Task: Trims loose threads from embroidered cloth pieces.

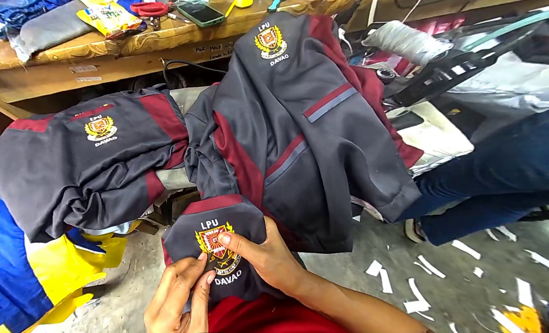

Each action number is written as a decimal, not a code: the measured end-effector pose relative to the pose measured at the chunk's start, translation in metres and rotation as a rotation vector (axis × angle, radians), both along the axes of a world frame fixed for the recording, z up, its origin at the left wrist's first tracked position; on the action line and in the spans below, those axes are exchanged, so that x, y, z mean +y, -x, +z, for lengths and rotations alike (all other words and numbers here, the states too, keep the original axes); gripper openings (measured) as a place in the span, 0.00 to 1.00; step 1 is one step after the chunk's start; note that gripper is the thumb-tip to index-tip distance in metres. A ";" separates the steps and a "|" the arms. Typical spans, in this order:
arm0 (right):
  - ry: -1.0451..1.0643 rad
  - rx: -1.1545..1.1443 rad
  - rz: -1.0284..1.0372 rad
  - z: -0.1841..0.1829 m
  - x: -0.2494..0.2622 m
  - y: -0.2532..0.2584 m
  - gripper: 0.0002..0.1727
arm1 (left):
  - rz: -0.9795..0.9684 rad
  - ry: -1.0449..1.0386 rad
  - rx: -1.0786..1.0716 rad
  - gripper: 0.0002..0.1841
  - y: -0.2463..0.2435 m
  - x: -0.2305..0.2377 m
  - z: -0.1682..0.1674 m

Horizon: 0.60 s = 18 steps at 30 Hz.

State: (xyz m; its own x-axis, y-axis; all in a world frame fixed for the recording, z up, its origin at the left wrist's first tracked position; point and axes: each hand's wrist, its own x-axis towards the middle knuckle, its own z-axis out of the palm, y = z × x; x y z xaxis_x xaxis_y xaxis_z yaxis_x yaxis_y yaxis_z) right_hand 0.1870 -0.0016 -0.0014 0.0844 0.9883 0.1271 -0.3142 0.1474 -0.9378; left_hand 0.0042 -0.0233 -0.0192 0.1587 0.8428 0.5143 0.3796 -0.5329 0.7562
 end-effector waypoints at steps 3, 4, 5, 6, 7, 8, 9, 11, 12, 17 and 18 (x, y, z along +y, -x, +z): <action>-0.013 -0.036 -0.004 -0.001 0.000 0.000 0.09 | -0.008 -0.023 0.028 0.09 0.003 0.002 0.001; -0.018 -0.044 -0.004 0.000 0.000 0.000 0.09 | -0.016 -0.008 0.010 0.09 0.003 0.003 0.001; -0.027 -0.048 -0.001 -0.001 0.000 0.000 0.09 | -0.029 0.016 -0.022 0.10 0.004 0.003 0.000; -0.030 -0.047 0.004 -0.001 0.000 0.000 0.09 | -0.045 0.048 -0.063 0.10 0.004 0.004 -0.001; -0.031 -0.041 0.006 -0.001 0.000 0.000 0.09 | -0.061 0.077 -0.098 0.10 0.005 0.004 -0.001; -0.026 -0.029 0.008 -0.001 0.000 0.000 0.09 | -0.069 0.093 -0.115 0.10 0.005 0.004 -0.001; -0.015 -0.014 0.013 -0.001 0.001 0.000 0.09 | -0.072 0.098 -0.116 0.10 0.005 0.004 -0.001; 0.009 0.004 0.014 0.000 0.001 0.000 0.09 | -0.071 0.093 -0.100 0.10 0.006 0.004 0.000; 0.011 0.007 0.016 0.000 0.001 0.000 0.09 | -0.067 0.089 -0.094 0.10 0.006 0.003 0.000; -0.002 0.005 0.033 0.000 0.002 0.000 0.09 | -0.060 0.092 -0.065 0.11 0.008 0.002 0.004; -0.005 0.004 0.034 -0.001 0.002 0.000 0.09 | -0.063 0.093 -0.064 0.10 0.008 0.002 0.004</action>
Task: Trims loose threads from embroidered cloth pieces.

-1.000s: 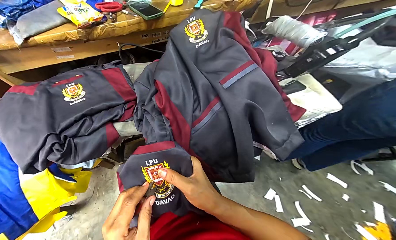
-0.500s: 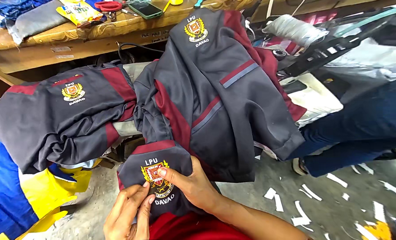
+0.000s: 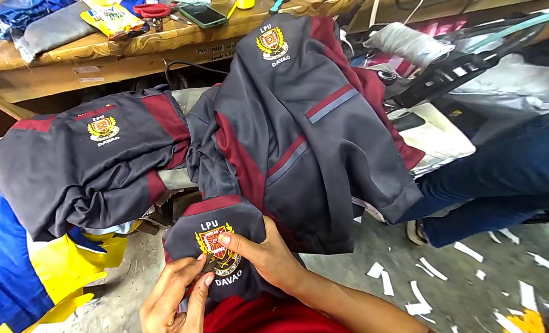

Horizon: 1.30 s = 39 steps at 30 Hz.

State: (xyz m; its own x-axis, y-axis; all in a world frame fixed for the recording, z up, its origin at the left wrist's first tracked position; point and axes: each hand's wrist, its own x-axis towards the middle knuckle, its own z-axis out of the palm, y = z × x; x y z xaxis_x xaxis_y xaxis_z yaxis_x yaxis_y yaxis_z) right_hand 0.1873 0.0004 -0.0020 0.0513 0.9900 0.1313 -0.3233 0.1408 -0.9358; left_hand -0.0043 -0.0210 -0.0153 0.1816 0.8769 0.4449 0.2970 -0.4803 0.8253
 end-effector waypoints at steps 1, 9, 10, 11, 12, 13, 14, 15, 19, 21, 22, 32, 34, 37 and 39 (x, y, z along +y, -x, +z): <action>-0.002 -0.002 0.003 0.000 0.000 0.000 0.09 | -0.001 0.000 -0.001 0.10 0.000 0.000 0.000; -0.008 -0.046 -0.006 0.000 0.000 0.002 0.08 | 0.051 -0.058 0.040 0.08 -0.004 0.002 -0.002; -0.006 -0.048 -0.005 0.000 0.000 0.002 0.08 | 0.054 -0.058 0.044 0.08 -0.004 0.002 -0.002; -0.002 -0.043 -0.002 0.000 -0.001 0.002 0.08 | 0.052 -0.047 0.034 0.08 -0.004 0.002 -0.002; 0.007 -0.037 0.002 0.000 -0.001 0.002 0.08 | 0.043 -0.019 0.004 0.08 -0.004 0.002 -0.002; 0.019 -0.024 0.010 0.000 -0.001 0.002 0.08 | 0.031 0.024 -0.045 0.08 -0.004 0.002 -0.003; 0.036 -0.009 0.016 0.000 -0.001 0.002 0.08 | 0.021 0.068 -0.101 0.09 -0.004 0.002 -0.003; 0.056 0.006 0.020 0.000 -0.001 0.002 0.08 | 0.017 0.096 -0.142 0.09 -0.004 0.003 -0.003; 0.110 0.054 0.005 0.000 0.000 0.000 0.09 | 0.043 0.004 -0.058 0.10 -0.004 0.001 -0.003; 0.106 0.048 -0.001 0.000 0.000 0.000 0.09 | 0.071 -0.073 0.044 0.09 -0.005 -0.001 0.000; 0.100 0.044 -0.005 0.000 0.000 0.000 0.09 | 0.082 -0.098 0.089 0.09 -0.006 -0.002 0.001; 0.027 -0.003 -0.031 -0.002 -0.001 0.001 0.09 | 0.084 -0.092 0.138 0.08 -0.006 -0.003 0.005; 0.016 -0.018 -0.034 -0.003 -0.001 0.002 0.09 | 0.086 -0.090 0.141 0.08 -0.006 -0.004 0.005; 0.007 -0.042 -0.039 -0.003 -0.002 0.002 0.09 | 0.097 -0.093 0.162 0.08 -0.007 -0.004 0.007; 0.004 -0.047 -0.043 -0.003 -0.002 0.003 0.08 | 0.102 -0.092 0.172 0.08 -0.006 -0.006 0.008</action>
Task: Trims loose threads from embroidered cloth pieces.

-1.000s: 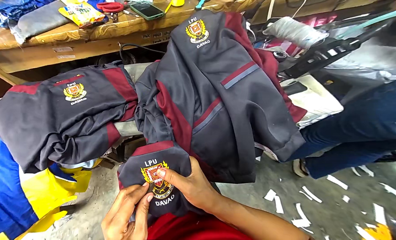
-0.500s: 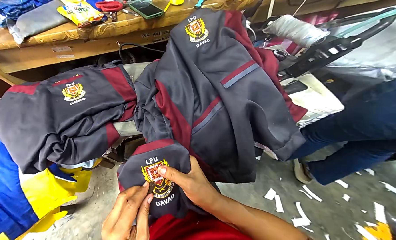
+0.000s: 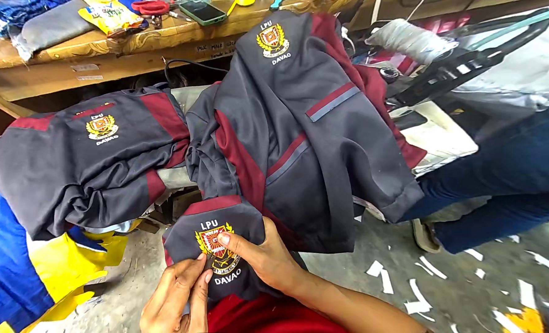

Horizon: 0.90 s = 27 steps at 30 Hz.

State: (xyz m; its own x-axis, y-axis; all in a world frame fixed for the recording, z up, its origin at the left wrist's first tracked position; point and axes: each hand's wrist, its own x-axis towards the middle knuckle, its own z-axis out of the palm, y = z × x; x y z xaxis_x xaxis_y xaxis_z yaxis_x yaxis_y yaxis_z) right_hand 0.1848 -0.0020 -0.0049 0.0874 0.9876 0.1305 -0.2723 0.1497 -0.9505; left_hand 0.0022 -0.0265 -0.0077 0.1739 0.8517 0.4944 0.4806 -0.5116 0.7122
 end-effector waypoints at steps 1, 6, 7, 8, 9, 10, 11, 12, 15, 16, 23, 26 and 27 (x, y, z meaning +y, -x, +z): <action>-0.005 -0.006 -0.001 0.000 0.000 0.000 0.09 | 0.003 0.001 0.004 0.08 0.000 0.000 0.000; -0.038 -0.047 -0.010 -0.001 0.000 0.001 0.09 | 0.024 -0.002 0.034 0.09 0.000 -0.001 0.001; -0.044 -0.054 -0.009 -0.001 0.000 0.001 0.09 | 0.029 0.001 0.039 0.09 0.000 -0.002 0.001; -0.048 -0.061 -0.009 -0.001 0.000 0.001 0.09 | 0.033 0.003 0.043 0.09 -0.001 -0.002 0.002; -0.052 -0.064 -0.010 -0.001 -0.001 0.001 0.10 | 0.037 0.007 0.044 0.09 -0.002 -0.002 0.002; -0.054 -0.065 -0.012 -0.001 -0.001 0.001 0.10 | 0.040 0.012 0.042 0.09 -0.002 -0.002 0.002; -0.055 -0.065 -0.013 -0.001 0.000 0.001 0.10 | 0.040 0.019 0.034 0.09 -0.002 -0.002 0.002; -0.053 -0.064 -0.015 -0.002 0.000 0.001 0.10 | 0.039 0.029 0.023 0.09 -0.003 -0.002 0.002; -0.037 -0.048 -0.013 -0.002 0.000 0.001 0.09 | 0.021 0.067 -0.032 0.10 -0.002 -0.002 0.000; -0.033 -0.039 -0.011 -0.002 0.000 0.000 0.08 | 0.010 0.085 -0.056 0.10 -0.002 -0.001 -0.001; -0.005 -0.012 -0.012 -0.002 -0.001 0.001 0.08 | -0.011 0.090 -0.083 0.10 -0.001 0.000 -0.004; -0.006 -0.008 -0.008 -0.002 -0.001 0.001 0.09 | -0.012 0.095 -0.070 0.10 0.000 -0.001 -0.002; -0.007 -0.007 -0.010 -0.002 -0.001 0.001 0.09 | -0.009 0.097 -0.068 0.10 0.000 -0.001 -0.001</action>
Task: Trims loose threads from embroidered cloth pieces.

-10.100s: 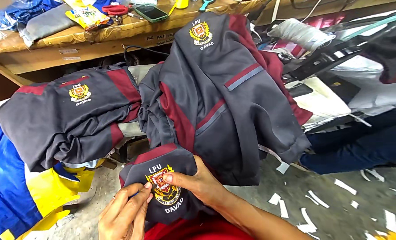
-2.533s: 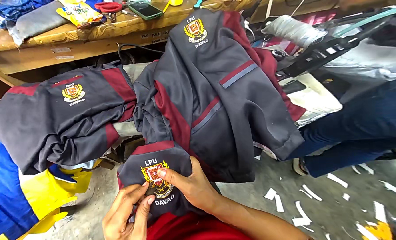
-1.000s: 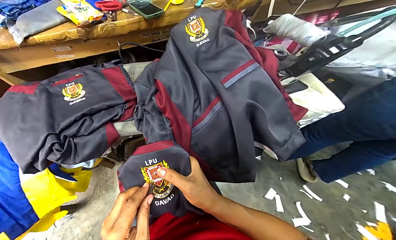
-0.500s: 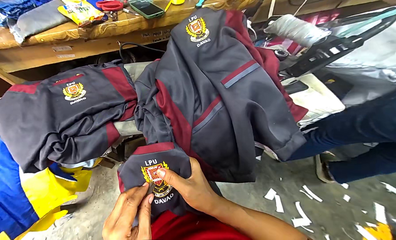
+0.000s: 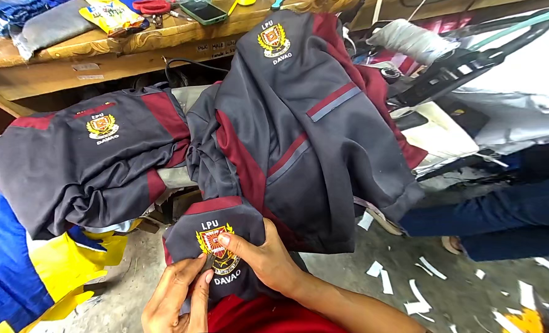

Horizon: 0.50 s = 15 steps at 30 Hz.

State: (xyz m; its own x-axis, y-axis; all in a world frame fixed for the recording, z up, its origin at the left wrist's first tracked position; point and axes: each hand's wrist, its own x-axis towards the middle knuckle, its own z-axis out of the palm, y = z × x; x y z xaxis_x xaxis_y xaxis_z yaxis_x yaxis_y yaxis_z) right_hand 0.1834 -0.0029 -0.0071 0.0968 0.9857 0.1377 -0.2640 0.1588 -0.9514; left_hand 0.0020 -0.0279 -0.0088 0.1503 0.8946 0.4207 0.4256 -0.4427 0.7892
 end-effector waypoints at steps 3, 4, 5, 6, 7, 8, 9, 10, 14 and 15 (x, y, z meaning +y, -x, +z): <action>-0.005 0.000 0.007 0.000 0.000 0.000 0.09 | 0.007 0.010 0.003 0.10 0.000 -0.001 0.001; -0.006 0.000 0.011 0.000 0.000 0.000 0.08 | 0.008 0.010 -0.007 0.10 0.000 -0.001 0.000; -0.003 0.001 0.015 0.000 0.000 0.000 0.08 | 0.004 0.011 -0.026 0.10 0.000 0.000 -0.002; 0.002 0.002 0.019 0.000 0.000 -0.001 0.08 | -0.006 0.014 -0.057 0.10 0.000 0.001 -0.005; 0.007 0.006 0.023 0.000 0.000 -0.001 0.09 | -0.018 0.023 -0.092 0.10 0.000 0.002 -0.007; 0.015 0.013 0.027 0.000 0.000 -0.001 0.09 | -0.027 0.033 -0.124 0.10 0.000 0.003 -0.009; 0.026 0.020 0.028 0.000 0.000 -0.001 0.09 | -0.032 0.040 -0.143 0.10 0.000 0.004 -0.010; 0.034 0.028 0.028 0.000 0.000 -0.001 0.09 | -0.034 0.040 -0.149 0.10 0.000 0.005 -0.010; 0.032 0.023 0.021 0.000 -0.001 0.001 0.08 | -0.022 0.006 -0.103 0.08 0.001 0.005 -0.010; 0.023 0.014 0.020 0.000 -0.001 0.001 0.08 | -0.018 0.002 -0.093 0.08 0.000 0.005 -0.009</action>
State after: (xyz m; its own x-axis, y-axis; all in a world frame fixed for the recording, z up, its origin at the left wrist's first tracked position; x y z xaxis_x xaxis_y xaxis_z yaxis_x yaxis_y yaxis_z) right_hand 0.1825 -0.0038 -0.0070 0.0786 0.9903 0.1142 -0.2801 0.1318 -0.9509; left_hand 0.0017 -0.0234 -0.0179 0.1265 0.8929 0.4322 0.3421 -0.4482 0.8259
